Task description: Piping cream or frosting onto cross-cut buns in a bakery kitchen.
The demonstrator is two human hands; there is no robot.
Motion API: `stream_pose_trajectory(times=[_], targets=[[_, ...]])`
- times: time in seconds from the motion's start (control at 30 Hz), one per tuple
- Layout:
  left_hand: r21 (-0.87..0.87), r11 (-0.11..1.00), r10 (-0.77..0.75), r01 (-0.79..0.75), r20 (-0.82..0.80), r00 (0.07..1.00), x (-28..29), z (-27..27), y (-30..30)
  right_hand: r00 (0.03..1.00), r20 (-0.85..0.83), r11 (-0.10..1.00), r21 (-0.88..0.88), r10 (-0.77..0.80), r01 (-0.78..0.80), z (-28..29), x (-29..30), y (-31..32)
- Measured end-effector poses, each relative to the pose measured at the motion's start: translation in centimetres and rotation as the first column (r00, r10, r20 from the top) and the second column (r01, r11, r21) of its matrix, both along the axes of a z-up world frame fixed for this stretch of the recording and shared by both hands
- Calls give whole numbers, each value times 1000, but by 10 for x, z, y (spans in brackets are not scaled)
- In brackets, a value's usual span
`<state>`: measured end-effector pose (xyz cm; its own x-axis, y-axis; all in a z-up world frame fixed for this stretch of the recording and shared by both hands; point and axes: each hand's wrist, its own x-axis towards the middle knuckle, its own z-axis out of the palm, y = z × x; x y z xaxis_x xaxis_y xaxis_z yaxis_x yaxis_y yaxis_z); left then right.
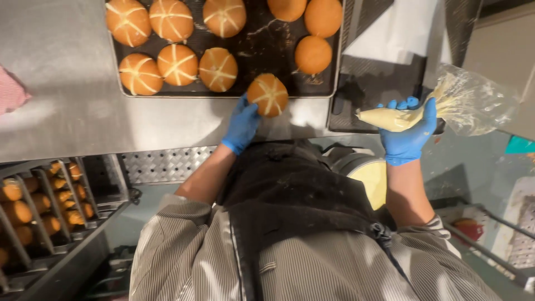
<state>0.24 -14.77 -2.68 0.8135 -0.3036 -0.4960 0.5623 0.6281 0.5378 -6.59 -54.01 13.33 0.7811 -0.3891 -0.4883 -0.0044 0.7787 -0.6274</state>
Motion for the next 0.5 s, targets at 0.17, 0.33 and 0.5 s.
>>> stream_pose_trajectory(times=[0.17, 0.33, 0.5], targets=[[-117, 984, 141, -134, 56, 988, 60, -9, -26, 999, 38, 999, -26, 24, -23, -2, 24, -24], [-77, 990, 125, -121, 59, 990, 96, -15, -29, 996, 42, 996, -32, 79, -78, -11, 40, -36], [58, 970, 239, -235, -62, 969, 19, -11, -51, 999, 10, 999, -12, 50, -50, -21, 43, -50]])
